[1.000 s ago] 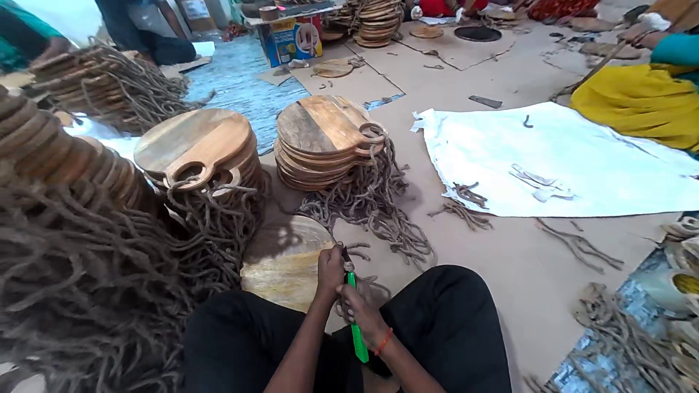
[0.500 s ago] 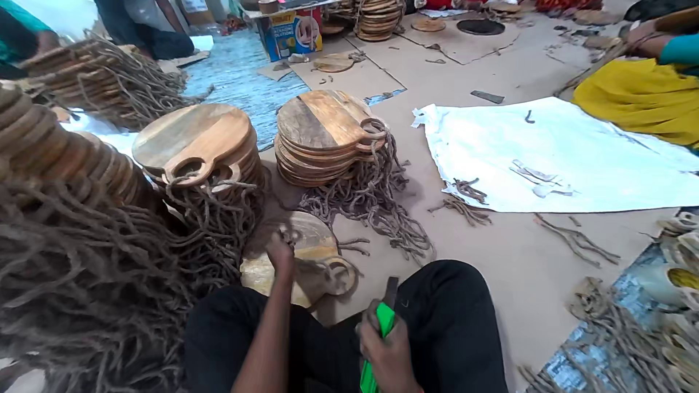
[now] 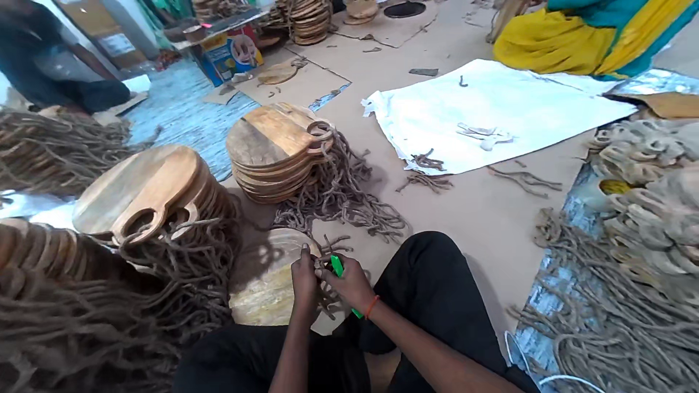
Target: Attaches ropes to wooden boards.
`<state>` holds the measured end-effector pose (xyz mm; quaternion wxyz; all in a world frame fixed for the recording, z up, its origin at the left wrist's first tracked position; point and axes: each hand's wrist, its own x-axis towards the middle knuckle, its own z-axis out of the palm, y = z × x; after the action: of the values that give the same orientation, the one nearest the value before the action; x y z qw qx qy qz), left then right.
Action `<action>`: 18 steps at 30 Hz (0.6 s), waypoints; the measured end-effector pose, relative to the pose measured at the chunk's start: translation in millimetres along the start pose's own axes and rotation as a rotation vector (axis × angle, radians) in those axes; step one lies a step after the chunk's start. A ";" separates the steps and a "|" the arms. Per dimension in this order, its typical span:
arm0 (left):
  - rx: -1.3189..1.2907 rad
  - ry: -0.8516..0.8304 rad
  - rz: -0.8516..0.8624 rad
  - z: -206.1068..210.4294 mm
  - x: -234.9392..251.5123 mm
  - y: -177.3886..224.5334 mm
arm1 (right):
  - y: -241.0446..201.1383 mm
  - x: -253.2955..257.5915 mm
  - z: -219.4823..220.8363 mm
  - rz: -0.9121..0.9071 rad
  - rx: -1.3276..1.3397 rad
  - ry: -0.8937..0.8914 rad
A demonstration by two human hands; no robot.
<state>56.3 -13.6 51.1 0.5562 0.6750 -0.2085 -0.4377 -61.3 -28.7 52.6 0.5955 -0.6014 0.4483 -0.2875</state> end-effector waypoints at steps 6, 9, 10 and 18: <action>0.020 0.046 -0.027 5.4 -0.9 -3.3 | -1.8 -8.4 -21.3 0.067 0.089 0.151; -0.057 0.097 -0.035 -7.7 7.8 -6.1 | -23.2 -27.6 -73.6 0.037 0.141 0.338; -0.085 0.152 -0.043 -11.6 9.2 -4.6 | -32.3 -38.1 -99.9 0.003 0.125 0.433; 0.700 -0.017 -0.061 -29.5 24.6 -2.9 | -54.4 -158.8 -316.6 -0.205 -0.598 0.993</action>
<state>93.0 -14.9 39.5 0.2759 0.8270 -0.3302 -0.3618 -397.9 -39.9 175.2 0.0879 -0.5771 0.6747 -0.4517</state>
